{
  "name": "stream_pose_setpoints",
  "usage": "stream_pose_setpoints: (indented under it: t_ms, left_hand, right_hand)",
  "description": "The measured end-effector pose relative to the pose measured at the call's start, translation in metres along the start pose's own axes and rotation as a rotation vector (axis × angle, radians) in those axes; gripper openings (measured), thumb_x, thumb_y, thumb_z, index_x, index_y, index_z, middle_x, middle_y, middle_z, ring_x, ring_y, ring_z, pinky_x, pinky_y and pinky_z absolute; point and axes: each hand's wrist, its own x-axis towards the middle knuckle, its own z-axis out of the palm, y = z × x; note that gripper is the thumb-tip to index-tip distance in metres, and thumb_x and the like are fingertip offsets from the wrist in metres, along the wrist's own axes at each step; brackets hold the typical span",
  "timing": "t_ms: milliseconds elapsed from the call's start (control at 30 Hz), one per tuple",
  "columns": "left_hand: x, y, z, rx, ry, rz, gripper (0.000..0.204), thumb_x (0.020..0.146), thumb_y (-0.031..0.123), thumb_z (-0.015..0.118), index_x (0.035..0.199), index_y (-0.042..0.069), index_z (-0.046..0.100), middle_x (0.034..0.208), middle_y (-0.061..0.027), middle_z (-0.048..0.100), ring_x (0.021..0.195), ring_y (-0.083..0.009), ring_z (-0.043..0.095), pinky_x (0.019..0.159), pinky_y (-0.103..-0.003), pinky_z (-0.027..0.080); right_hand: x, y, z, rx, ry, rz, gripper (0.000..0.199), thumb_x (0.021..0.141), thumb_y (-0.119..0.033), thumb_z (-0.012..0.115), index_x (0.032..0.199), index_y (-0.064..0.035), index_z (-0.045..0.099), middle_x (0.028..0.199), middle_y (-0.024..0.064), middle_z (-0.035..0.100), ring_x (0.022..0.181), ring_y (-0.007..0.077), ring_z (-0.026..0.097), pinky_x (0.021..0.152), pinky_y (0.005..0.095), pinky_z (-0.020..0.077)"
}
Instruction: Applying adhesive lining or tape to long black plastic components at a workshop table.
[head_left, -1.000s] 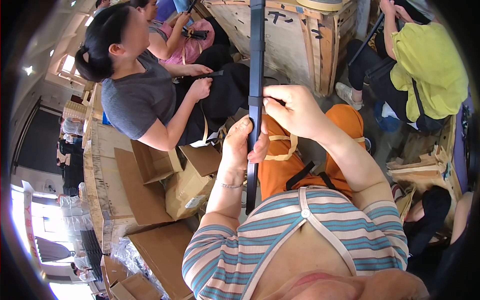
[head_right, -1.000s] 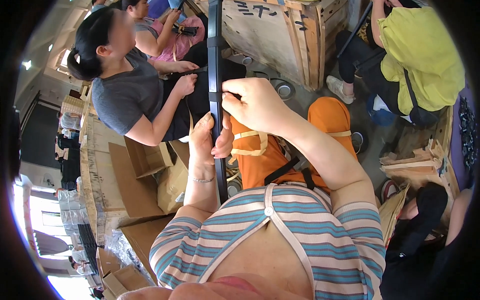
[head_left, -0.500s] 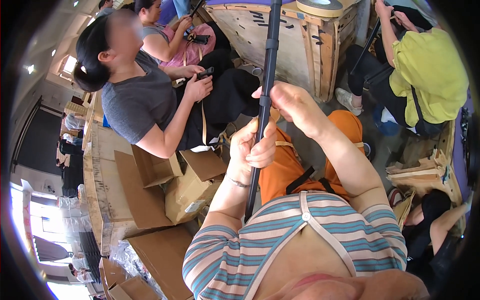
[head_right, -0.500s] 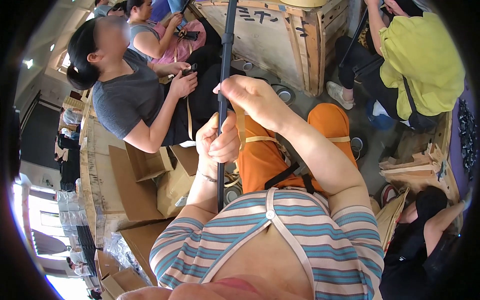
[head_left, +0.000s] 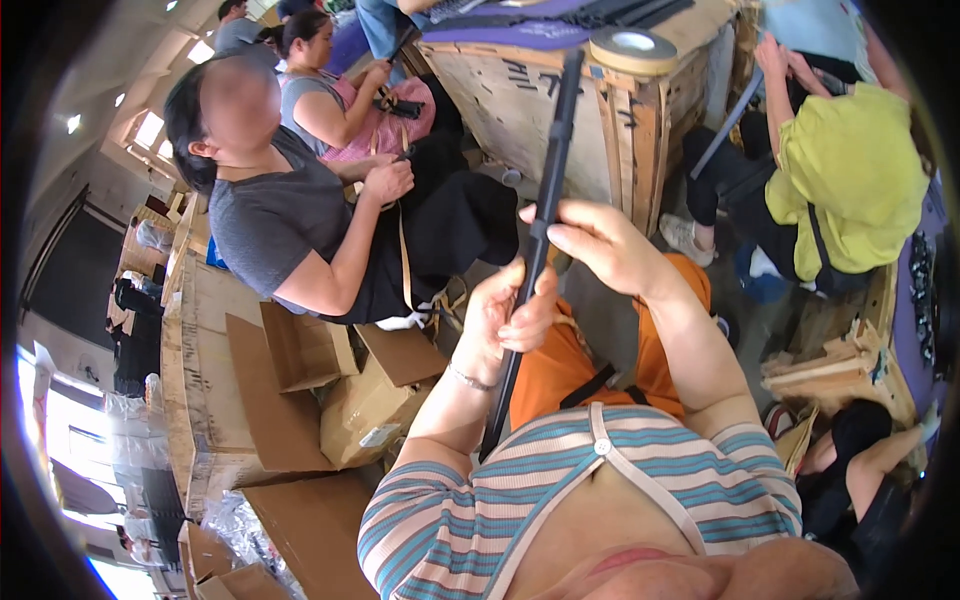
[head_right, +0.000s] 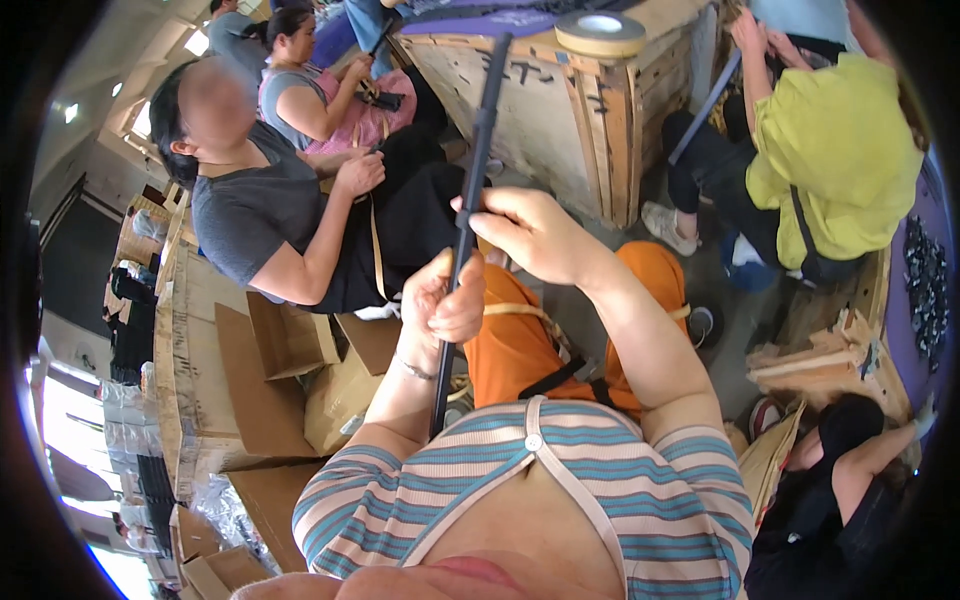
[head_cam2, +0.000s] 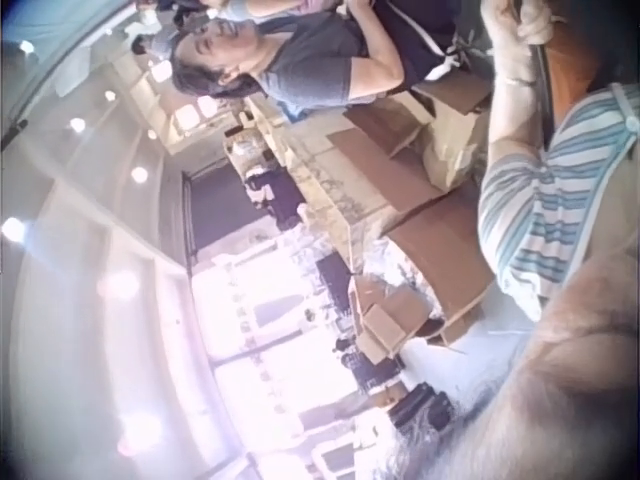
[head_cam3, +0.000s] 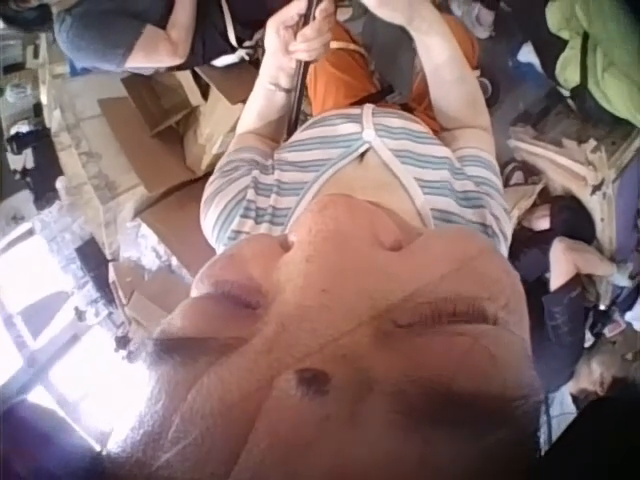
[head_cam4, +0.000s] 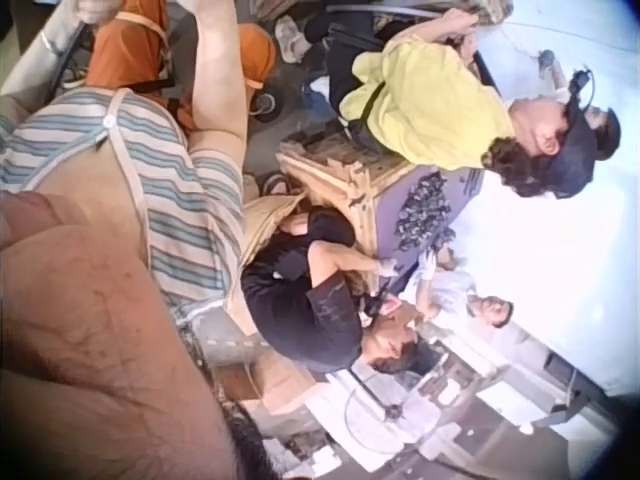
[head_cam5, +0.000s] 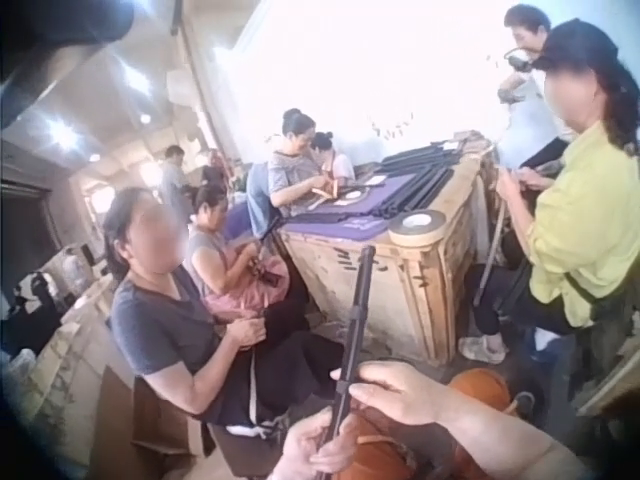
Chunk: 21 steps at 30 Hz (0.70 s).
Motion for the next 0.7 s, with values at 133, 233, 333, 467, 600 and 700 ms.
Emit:
stream_pose_setpoints:
  t_ms: [133, 233, 333, 467, 600, 700]
  left_hand:
    - [0.002, -0.003, -0.005, 0.026, -0.095, -0.082, 0.034, 0.092, 0.034, 0.041, 0.09, 0.001, 0.046, 0.054, -0.0034, 0.041, 0.033, -0.0074, 0.031, 0.028, -0.019, 0.024]
    - [0.004, -0.007, 0.004, 0.117, -0.04, -0.035, 0.035, 0.093, 0.034, 0.04, 0.094, 0.0, 0.047, 0.054, -0.0037, 0.041, 0.035, -0.0072, 0.034, 0.028, -0.019, 0.025]
    - [0.003, -0.016, 0.008, 0.122, 0.077, -0.022, 0.039, 0.092, 0.037, 0.041, 0.097, -0.001, 0.048, 0.056, -0.0041, 0.043, 0.037, -0.0073, 0.035, 0.03, -0.018, 0.027]
    - [-0.033, -0.037, -0.018, 0.521, 0.163, -0.054, 0.041, 0.081, 0.037, 0.061, 0.087, -0.002, 0.053, 0.055, -0.0046, 0.047, 0.039, -0.0079, 0.039, 0.035, -0.02, 0.027]
    - [-0.026, -0.026, 0.008, 0.914, 0.566, 0.081, 0.017, 0.083, 0.016, 0.057, 0.083, 0.0, 0.053, 0.051, 0.0, 0.043, 0.038, -0.0064, 0.036, 0.035, -0.02, 0.025]
    - [-0.009, -0.017, 0.014, 1.017, 0.706, 0.288, 0.009, 0.084, 0.009, 0.055, 0.088, 0.001, 0.053, 0.055, 0.0005, 0.044, 0.039, -0.0052, 0.036, 0.035, -0.019, 0.026]
  right_hand:
    - [-0.011, -0.006, -0.004, 0.218, -0.033, 0.106, 0.029, 0.087, -0.011, 0.049, 0.112, 0.0032, 0.053, 0.08, 0.0018, 0.057, 0.069, 0.0069, 0.053, 0.06, 0.0213, 0.0454]
    - [-0.013, -0.007, -0.001, 0.133, 0.043, 0.139, 0.028, 0.084, -0.007, 0.051, 0.109, 0.0039, 0.056, 0.093, 0.0021, 0.058, 0.086, 0.0087, 0.051, 0.078, 0.0221, 0.0403]
    - [-0.013, -0.01, -0.009, 0.082, 0.073, 0.047, 0.026, 0.084, -0.007, 0.051, 0.107, 0.0038, 0.057, 0.093, 0.0032, 0.058, 0.087, 0.0092, 0.051, 0.078, 0.0225, 0.0409]
    - [-0.018, -0.019, -0.029, 0.091, 0.162, 0.05, 0.024, 0.082, -0.005, 0.051, 0.103, 0.0033, 0.058, 0.09, 0.0032, 0.058, 0.079, 0.0073, 0.05, 0.07, 0.0213, 0.0404]
    - [-0.025, -0.017, -0.04, 0.258, 0.1, 0.19, 0.039, 0.085, -0.014, 0.042, 0.12, 0.0014, 0.046, 0.07, -0.0061, 0.041, 0.057, 0.0011, 0.03, 0.05, 0.0162, 0.0232]
    - [-0.027, -0.016, -0.019, 0.262, 0.042, 0.185, 0.044, 0.086, -0.013, 0.036, 0.127, -0.0008, 0.039, 0.068, -0.0059, 0.035, 0.056, 0.0019, 0.027, 0.05, 0.0165, 0.0214]
